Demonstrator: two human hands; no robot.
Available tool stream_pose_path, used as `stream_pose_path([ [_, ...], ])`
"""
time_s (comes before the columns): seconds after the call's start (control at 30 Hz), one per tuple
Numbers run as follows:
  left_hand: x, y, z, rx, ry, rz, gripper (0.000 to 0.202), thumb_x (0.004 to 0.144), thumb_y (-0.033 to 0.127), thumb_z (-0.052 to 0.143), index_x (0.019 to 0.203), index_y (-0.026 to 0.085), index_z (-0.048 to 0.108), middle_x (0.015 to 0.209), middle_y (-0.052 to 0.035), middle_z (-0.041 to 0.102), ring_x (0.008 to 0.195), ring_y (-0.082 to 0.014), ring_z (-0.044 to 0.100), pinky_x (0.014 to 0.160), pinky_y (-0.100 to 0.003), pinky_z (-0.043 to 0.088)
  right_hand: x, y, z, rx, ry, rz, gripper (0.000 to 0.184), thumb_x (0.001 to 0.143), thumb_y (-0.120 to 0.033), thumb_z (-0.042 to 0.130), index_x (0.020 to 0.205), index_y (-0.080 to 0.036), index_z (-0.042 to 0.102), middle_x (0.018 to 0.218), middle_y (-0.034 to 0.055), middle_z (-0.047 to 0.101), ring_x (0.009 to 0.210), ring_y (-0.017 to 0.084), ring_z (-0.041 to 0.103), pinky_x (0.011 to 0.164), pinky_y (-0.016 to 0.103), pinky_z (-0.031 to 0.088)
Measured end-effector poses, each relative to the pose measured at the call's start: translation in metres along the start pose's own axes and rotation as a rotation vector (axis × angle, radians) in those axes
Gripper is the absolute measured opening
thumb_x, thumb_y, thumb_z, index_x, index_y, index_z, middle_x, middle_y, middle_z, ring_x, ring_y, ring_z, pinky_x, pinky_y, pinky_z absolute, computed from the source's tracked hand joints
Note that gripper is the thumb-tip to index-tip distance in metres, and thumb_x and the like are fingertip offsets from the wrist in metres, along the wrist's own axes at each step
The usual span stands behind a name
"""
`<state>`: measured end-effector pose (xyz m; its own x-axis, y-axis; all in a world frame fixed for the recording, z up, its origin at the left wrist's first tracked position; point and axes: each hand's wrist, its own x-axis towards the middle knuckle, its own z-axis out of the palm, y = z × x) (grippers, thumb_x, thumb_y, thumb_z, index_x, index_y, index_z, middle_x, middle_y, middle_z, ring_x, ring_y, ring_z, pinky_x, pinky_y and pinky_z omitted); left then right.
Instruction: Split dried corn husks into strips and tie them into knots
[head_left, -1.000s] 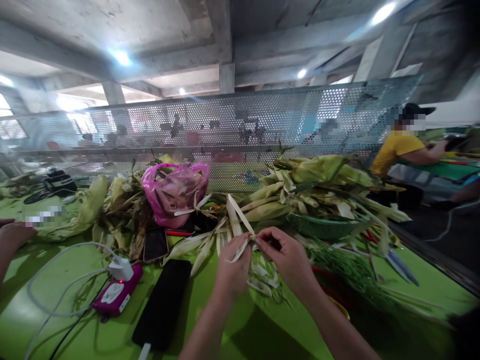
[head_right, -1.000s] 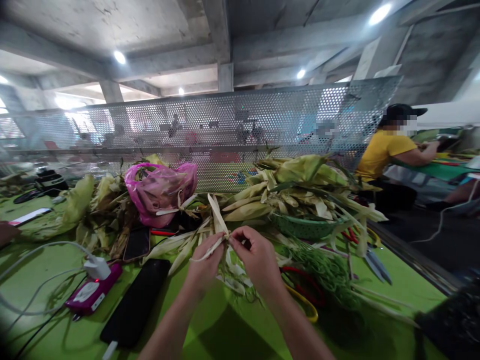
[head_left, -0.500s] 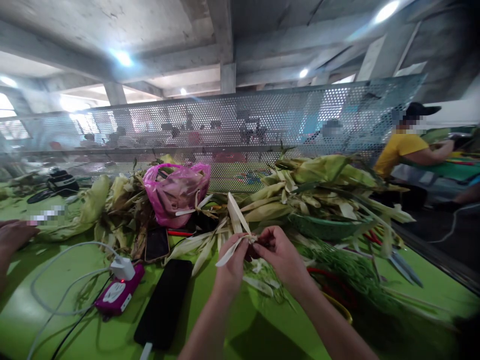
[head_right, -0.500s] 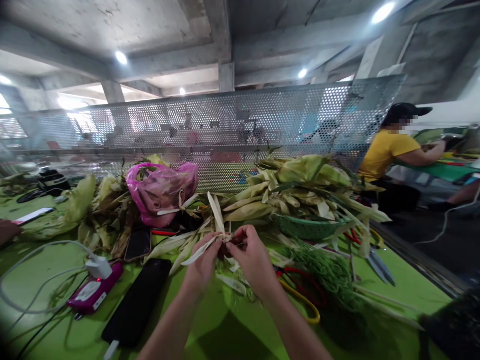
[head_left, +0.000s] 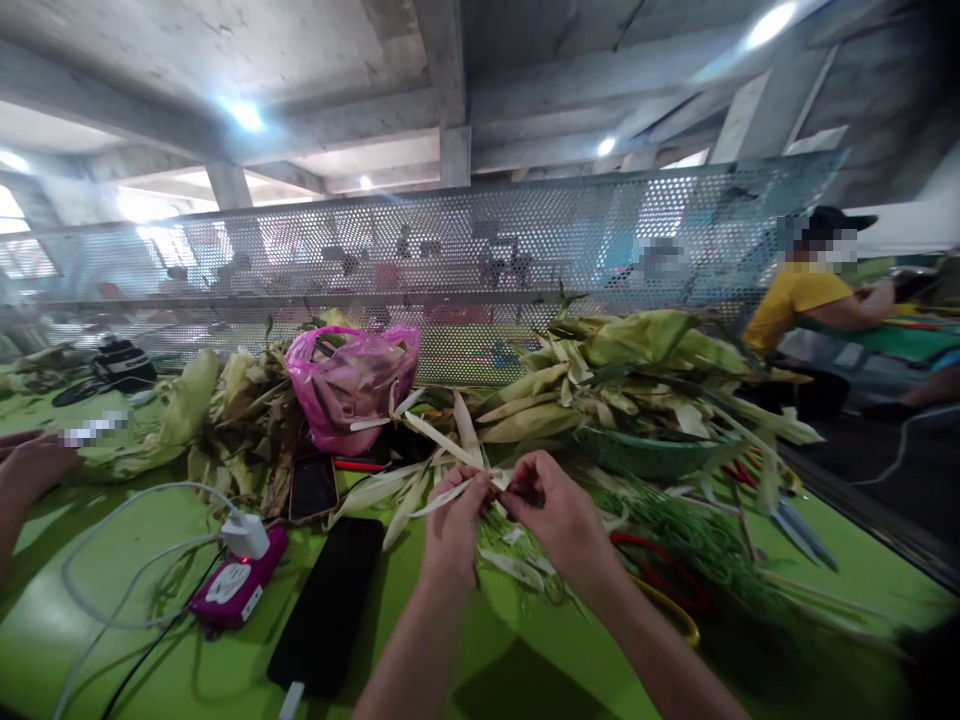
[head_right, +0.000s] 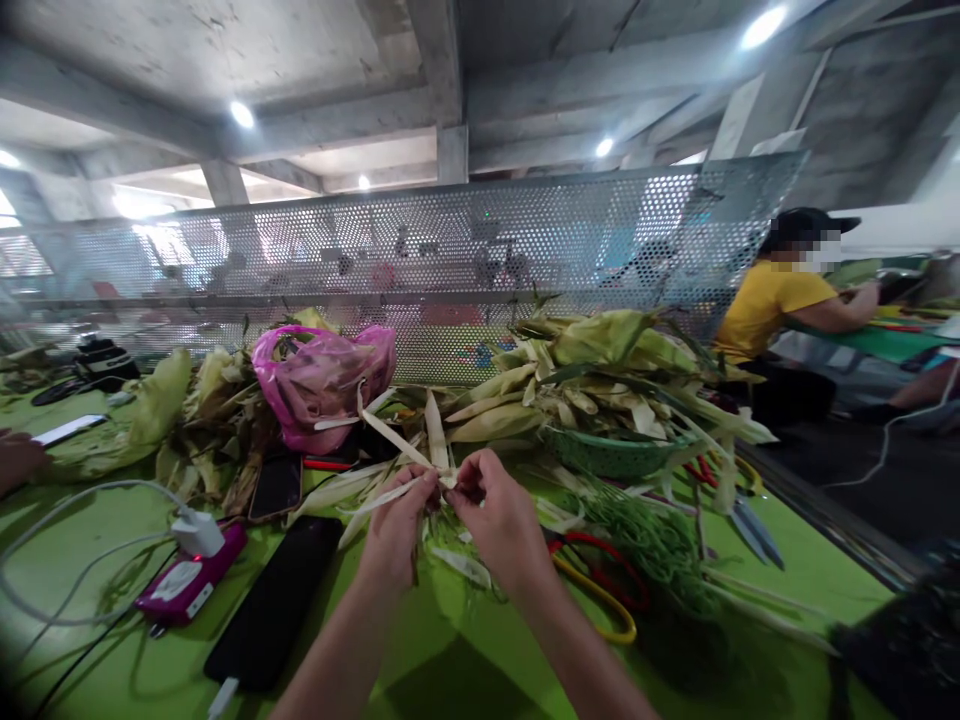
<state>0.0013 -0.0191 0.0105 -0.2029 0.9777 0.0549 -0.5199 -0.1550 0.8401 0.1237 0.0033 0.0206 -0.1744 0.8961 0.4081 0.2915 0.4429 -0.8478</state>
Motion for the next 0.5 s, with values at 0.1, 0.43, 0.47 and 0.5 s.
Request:
stream_pose_path([
  [0.1, 0.000, 0.001, -0.001, -0.010, -0.027, -0.008, 0.029, 0.067, 0.041, 0.074, 0.073, 0.015, 0.061, 0.061, 0.0029, 0.054, 0.054, -0.0078, 0.045, 0.055, -0.020, 0.034, 0.002, -0.004, -0.001, 0.193, -0.092, 0.106, 0.019, 0.073, -0.034, 0.068, 0.080, -0.022, 0.054, 0.066, -0.0016, 0.059, 0.061, 0.016, 0.056, 0.058, 0.028, 0.045],
  [0.43, -0.001, 0.003, -0.006, 0.198, -0.225, 0.012, 0.021, 0.074, 0.033, 0.068, 0.086, 0.016, 0.067, 0.071, -0.0021, 0.061, 0.065, -0.0125, 0.052, 0.061, -0.023, 0.038, 0.004, -0.004, -0.008, 0.445, 0.000, 0.284, 0.034, 0.069, -0.044, 0.074, 0.087, -0.016, 0.068, 0.073, 0.0026, 0.061, 0.057, 0.011, 0.045, 0.049, 0.023, 0.036],
  [0.47, -0.001, 0.002, -0.006, 0.214, -0.218, 0.014, 0.019, 0.074, 0.033, 0.067, 0.085, 0.017, 0.066, 0.070, -0.0017, 0.061, 0.065, -0.0126, 0.051, 0.061, -0.023, 0.038, 0.004, -0.002, -0.009, 0.432, 0.045, 0.270, 0.033, 0.067, -0.044, 0.075, 0.084, -0.017, 0.068, 0.073, 0.0026, 0.061, 0.058, 0.012, 0.046, 0.050, 0.024, 0.037],
  [0.5, -0.001, 0.002, -0.006, 0.229, -0.210, 0.010, 0.019, 0.075, 0.033, 0.066, 0.084, 0.017, 0.065, 0.068, -0.0013, 0.061, 0.063, -0.0124, 0.051, 0.059, -0.023, 0.038, 0.005, 0.000, -0.010, 0.419, 0.088, 0.254, 0.032, 0.066, -0.044, 0.076, 0.080, -0.017, 0.067, 0.071, 0.0021, 0.060, 0.058, 0.012, 0.046, 0.051, 0.024, 0.037],
])
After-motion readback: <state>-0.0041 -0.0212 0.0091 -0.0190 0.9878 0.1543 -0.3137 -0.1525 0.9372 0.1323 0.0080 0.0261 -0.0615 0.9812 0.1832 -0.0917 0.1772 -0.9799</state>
